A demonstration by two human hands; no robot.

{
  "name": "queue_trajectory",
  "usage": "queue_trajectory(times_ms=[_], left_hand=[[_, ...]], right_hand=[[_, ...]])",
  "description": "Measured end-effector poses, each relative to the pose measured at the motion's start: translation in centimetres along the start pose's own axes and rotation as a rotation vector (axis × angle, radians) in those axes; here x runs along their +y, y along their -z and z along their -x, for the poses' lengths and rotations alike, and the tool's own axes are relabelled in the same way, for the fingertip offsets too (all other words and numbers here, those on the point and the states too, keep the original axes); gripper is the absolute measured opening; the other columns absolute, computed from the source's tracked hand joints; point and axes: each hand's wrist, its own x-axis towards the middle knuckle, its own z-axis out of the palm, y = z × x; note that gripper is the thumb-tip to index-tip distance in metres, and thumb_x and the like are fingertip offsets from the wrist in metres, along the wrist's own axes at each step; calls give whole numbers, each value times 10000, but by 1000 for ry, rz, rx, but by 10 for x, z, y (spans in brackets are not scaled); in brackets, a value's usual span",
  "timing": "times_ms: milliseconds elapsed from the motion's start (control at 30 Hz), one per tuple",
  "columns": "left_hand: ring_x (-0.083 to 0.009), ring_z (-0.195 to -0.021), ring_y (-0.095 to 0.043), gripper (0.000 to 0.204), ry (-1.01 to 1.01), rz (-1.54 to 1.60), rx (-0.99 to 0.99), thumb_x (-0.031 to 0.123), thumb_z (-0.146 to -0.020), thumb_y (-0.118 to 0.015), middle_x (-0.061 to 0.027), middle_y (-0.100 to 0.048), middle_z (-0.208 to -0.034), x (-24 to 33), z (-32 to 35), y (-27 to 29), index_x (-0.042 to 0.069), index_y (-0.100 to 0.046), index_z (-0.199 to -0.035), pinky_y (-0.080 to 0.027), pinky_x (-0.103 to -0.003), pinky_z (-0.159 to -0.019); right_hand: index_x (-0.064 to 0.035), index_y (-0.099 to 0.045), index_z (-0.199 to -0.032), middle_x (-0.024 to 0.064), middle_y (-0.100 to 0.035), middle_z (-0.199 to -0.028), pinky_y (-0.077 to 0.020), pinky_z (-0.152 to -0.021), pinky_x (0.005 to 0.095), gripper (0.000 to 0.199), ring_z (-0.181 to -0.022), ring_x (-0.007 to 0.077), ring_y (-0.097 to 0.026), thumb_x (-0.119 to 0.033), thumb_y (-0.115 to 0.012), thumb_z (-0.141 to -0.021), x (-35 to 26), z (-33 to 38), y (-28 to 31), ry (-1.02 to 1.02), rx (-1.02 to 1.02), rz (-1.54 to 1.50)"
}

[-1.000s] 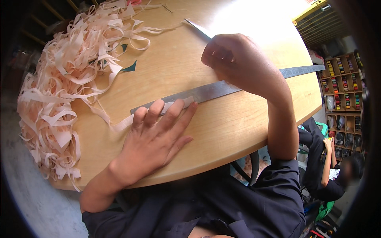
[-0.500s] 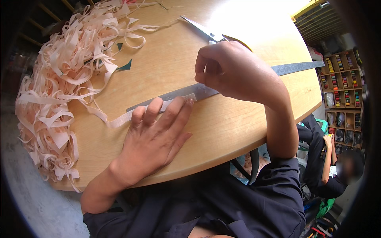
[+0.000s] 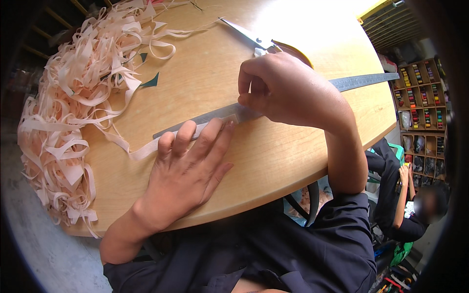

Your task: The person measures and cuts a long strip of light-colored fabric into shorter pieces using a metal ruler and scissors. They repeatedly align the fabric against the ruler, cut it, and place the cut piece aside on the table.

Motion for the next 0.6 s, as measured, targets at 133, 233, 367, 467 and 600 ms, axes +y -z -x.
queue_trajectory(times_ms=[133, 233, 367, 467, 600], left_hand=[[-236, -1238, -407, 630, 3, -9, -5, 356, -954, -668, -40, -488, -1411, 1, 0, 0, 84, -513, -1500, -283, -401, -1037], [-238, -1240, -407, 628, 9, -16, -5, 357, -955, -668, -41, -488, -1415, 1, -1, -1, 84, -515, -1499, -287, -403, -1038], [-269, -1252, -421, 664, 30, 0, -23, 331, -950, -668, -51, -468, -1459, 1, 0, 0, 112, -475, -1546, -305, -428, -1060], [-260, -1254, -410, 644, 25, -7, -10, 344, -957, -662, -50, -474, -1443, 1, 0, -1, 97, -489, -1527, -298, -419, -1057], [-250, -1255, -398, 627, 17, -23, 6, 357, -965, -657, -48, -479, -1428, 1, 0, -2, 82, -504, -1508, -290, -409, -1051]], right_hand=[[18, -711, -881, 137, -732, -742, -569, -651, 338, 118, -694, 229, -732, -61, -776, -824, -1, 1, 0, -1, -17, -45], [22, -709, -880, 144, -735, -753, -567, -638, 336, 123, -691, 230, -734, -60, -779, -821, -2, 0, 1, -22, -24, -45], [24, -706, -878, 145, -734, -752, -562, -636, 339, 125, -675, 236, -726, -66, -777, -826, -3, 0, 1, -6, -19, -31], [22, -706, -876, 141, -728, -743, -559, -634, 342, 125, -668, 240, -718, -73, -775, -831, -2, 0, 0, -14, -19, -46], [19, -711, -885, 140, -727, -742, -560, -635, 344, 128, -670, 242, -718, -83, -773, -839, 0, 0, -2, 19, 8, -25]])
